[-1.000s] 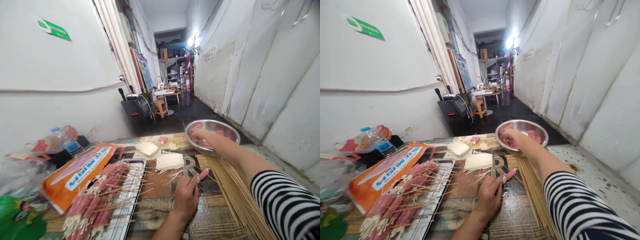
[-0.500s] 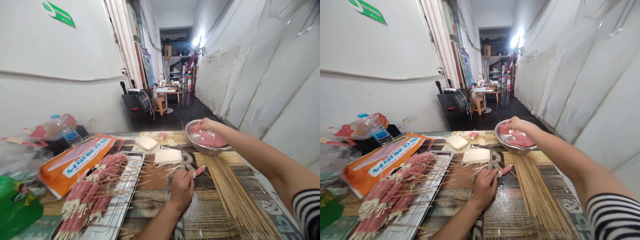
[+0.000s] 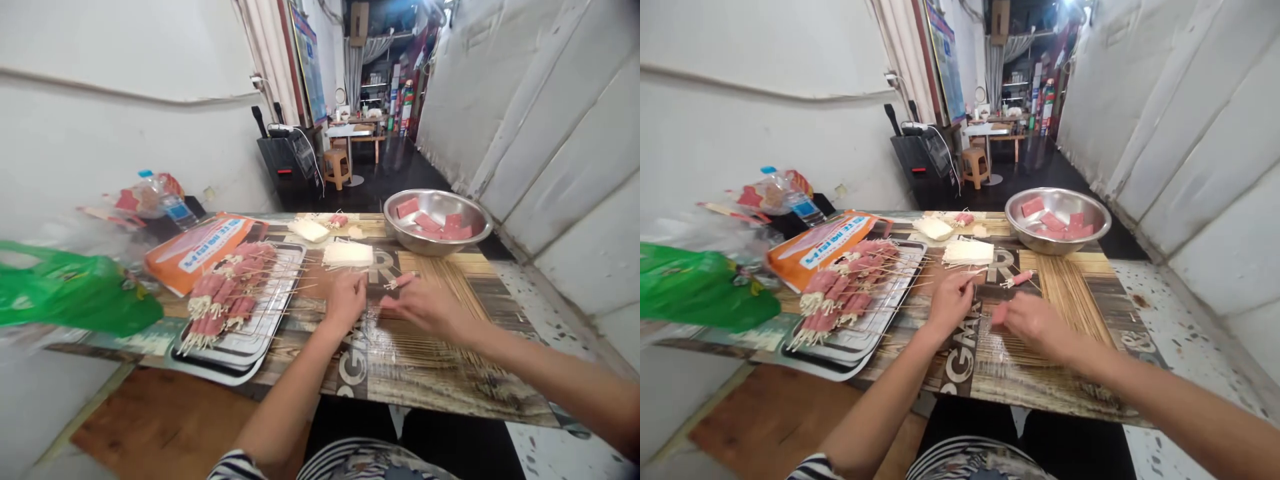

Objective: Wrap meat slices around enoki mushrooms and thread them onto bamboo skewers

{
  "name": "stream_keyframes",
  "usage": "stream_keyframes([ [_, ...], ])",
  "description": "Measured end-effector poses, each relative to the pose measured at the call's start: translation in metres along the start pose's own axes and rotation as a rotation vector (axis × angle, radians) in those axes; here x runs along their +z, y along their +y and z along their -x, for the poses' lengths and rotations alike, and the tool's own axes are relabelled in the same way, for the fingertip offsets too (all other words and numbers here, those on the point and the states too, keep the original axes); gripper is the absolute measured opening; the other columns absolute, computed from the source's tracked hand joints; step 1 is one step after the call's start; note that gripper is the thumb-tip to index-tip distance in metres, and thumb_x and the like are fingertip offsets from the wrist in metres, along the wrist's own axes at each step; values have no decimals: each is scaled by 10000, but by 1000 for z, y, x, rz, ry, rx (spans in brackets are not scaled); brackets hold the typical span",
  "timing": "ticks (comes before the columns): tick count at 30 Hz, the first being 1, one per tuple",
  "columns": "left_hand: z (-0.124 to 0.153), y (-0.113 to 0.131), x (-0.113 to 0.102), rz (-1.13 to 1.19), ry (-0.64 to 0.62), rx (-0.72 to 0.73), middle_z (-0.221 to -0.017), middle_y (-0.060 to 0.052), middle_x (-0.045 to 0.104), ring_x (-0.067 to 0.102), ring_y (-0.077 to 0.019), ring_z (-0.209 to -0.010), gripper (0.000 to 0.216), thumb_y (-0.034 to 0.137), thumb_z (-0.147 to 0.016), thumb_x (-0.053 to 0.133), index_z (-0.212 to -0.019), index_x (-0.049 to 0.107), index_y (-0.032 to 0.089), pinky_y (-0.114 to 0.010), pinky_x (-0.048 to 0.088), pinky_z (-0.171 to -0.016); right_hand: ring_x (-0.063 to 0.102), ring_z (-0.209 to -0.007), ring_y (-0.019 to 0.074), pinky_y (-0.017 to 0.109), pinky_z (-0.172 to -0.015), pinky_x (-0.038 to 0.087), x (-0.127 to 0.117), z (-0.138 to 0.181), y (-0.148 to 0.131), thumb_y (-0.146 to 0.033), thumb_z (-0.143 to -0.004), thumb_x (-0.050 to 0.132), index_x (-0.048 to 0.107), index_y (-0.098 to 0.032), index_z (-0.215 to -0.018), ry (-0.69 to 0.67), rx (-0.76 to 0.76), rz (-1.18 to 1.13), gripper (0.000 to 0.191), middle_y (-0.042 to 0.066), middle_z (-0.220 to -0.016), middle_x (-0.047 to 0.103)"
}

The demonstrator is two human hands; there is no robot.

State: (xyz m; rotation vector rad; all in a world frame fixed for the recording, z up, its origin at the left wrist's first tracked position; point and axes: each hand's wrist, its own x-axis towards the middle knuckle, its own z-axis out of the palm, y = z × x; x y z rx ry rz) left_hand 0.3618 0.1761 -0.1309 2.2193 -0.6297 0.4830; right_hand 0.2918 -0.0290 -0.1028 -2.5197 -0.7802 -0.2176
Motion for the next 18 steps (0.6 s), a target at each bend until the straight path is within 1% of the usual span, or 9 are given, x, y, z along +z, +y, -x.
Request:
stream_keyframes([
  [2, 17, -3, -11, -29, 9, 26, -918, -73, 712, 648, -185, -874, 256, 86, -833, 503, -961, 713, 154, -326, 536, -821, 588, -847, 193, 345, -749, 486, 24, 28, -7, -336, -928, 501, 693, -220, -949, 21, -193, 80, 225, 78, -889, 673],
  [3, 26, -6, -15, -42, 20, 36, -943, -80, 711, 648, -188, -888, 265, 86, -836, 502, -992, 706, 152, -331, 536, -829, 585, -859, 195, 346, -760, 482, 30, 38, -8, -328, -926, 511, 686, -210, -992, 26, -245, 108, 220, 84, -905, 670],
  [4, 35, -9, -17, -53, 30, 43, -957, -83, 709, 647, -188, -892, 274, 88, -843, 498, -1021, 697, 150, -334, 536, -831, 581, -849, 191, 340, -756, 477, 33, 44, -9, -318, -928, 513, 682, -203, -1001, 31, -260, 129, 217, 86, -908, 665],
  [6, 48, -16, -17, -65, 46, 51, -969, -85, 704, 645, -185, -897, 289, 89, -860, 483, -1061, 680, 153, -334, 535, -829, 572, -817, 183, 323, -734, 463, 29, 39, -4, -303, -941, 487, 686, -195, -958, 41, -210, 167, 227, 88, -896, 657],
  [9, 58, -27, -12, -63, 61, 62, -981, -88, 699, 642, -179, -902, 308, 73, -863, 473, -1090, 663, 157, -331, 533, -827, 568, -855, 199, 319, -746, 441, 11, -4, 15, -293, -956, 429, 695, -182, -880, 39, -63, 255, 298, 96, -890, 653],
  [10, 59, -30, -10, -59, 63, 69, -986, -88, 696, 641, -179, -905, 309, 71, -860, 478, -1094, 661, 157, -331, 532, -829, 564, -862, 202, 316, -755, 433, 6, -24, 23, -273, -952, 429, 698, -175, -886, 35, 5, 299, 295, 97, -893, 654],
  [12, 59, -34, -6, -52, 66, 82, -990, -88, 692, 638, -180, -911, 308, 69, -857, 485, -1095, 659, 158, -331, 531, -833, 559, -883, 204, 302, -779, 420, 2, -63, 41, -239, -927, 471, 707, -167, -885, -24, 91, 374, 250, 94, -899, 663],
  [15, 59, -36, -1, -54, 70, 83, -999, -86, 681, 631, -179, -920, 321, 61, -854, 481, -1102, 657, 164, -326, 529, -836, 555, -937, 218, 289, -789, 408, 9, -104, 62, -259, -885, 557, 711, -145, -872, -121, 125, 464, 192, 101, -940, 665],
  [18, 59, -33, 1, -57, 65, 89, -1010, -87, 673, 622, -180, -932, 333, 54, -842, 488, -1111, 650, 165, -321, 525, -839, 546, -988, 233, 290, -794, 401, 22, -120, 73, -295, -871, 591, 701, -125, -929, -121, 81, 545, 210, 120, -989, 650],
])
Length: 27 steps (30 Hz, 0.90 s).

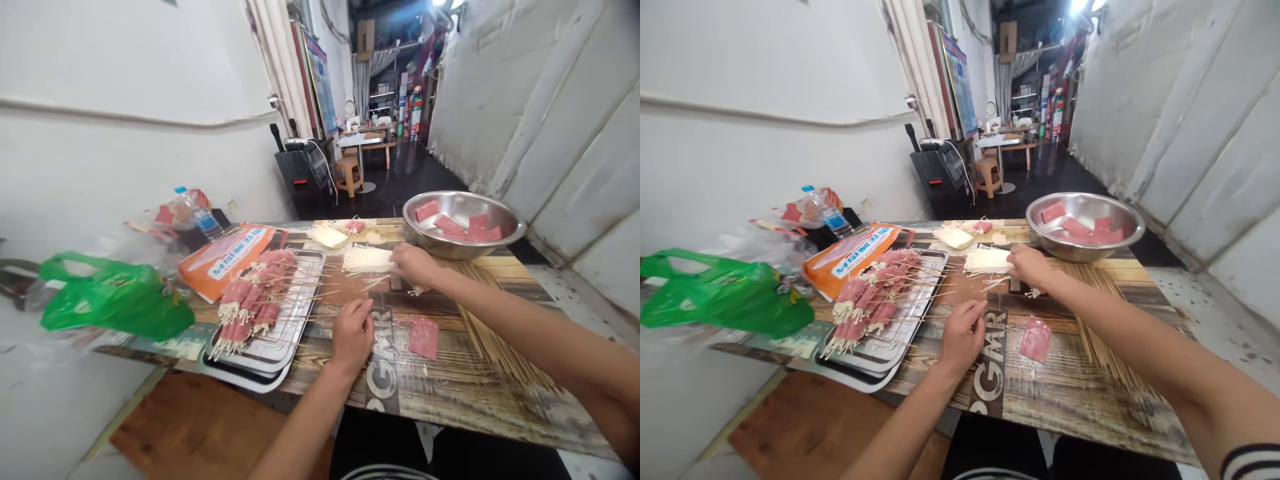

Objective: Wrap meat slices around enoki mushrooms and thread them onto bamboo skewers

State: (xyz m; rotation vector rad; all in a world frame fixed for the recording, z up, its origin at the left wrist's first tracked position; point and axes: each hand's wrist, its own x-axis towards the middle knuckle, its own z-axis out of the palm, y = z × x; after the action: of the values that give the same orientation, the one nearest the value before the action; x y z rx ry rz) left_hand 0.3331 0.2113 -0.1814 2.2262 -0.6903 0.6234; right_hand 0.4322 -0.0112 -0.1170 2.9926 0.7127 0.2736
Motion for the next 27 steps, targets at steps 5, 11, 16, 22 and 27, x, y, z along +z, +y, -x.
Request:
stream_keyframes([
  [5, -5, 14, -3, 0, -20, 38, -949, -86, 672, 611, -182, -879, 338, 39, -819, 474, -1075, 659, 158, -313, 527, -797, 567, -946, 249, 302, -770, 396, -1, -6, -7, -219, -897, 511, 688, -70, -892, -84, -38, 143, 232, 170, -942, 660],
  [11, -7, 22, -5, -3, -22, 46, -935, -92, 667, 604, -191, -868, 333, 45, -828, 457, -1074, 654, 152, -325, 522, -784, 613, -856, 237, 286, -646, 386, 5, -16, -4, -153, -875, 468, 696, -59, -840, -170, -17, 169, 249, 195, -911, 678],
  [16, -5, 24, -3, -13, -52, 48, -924, -90, 660, 597, -197, -868, 346, 45, -826, 454, -1095, 642, 154, -334, 524, -778, 613, -821, 227, 278, -629, 376, 18, -22, 4, -143, -829, 493, 693, -53, -875, -169, -32, 165, 224, 188, -900, 682],
  [22, -7, 24, 0, -14, -51, 44, -915, -84, 654, 596, -200, -884, 347, 55, -833, 454, -1106, 638, 164, -339, 525, -793, 600, -840, 225, 278, -636, 358, 24, -22, 10, -171, -835, 483, 678, -52, -902, -148, -39, 148, 238, 202, -936, 675],
  [27, -9, 25, 4, -18, -63, 41, -932, -88, 654, 588, -201, -861, 326, 72, -834, 463, -1101, 634, 151, -337, 520, -780, 607, -841, 217, 274, -652, 343, 25, -24, 21, -213, -843, 470, 680, -86, -886, -156, -15, 158, 249, 169, -946, 690],
])
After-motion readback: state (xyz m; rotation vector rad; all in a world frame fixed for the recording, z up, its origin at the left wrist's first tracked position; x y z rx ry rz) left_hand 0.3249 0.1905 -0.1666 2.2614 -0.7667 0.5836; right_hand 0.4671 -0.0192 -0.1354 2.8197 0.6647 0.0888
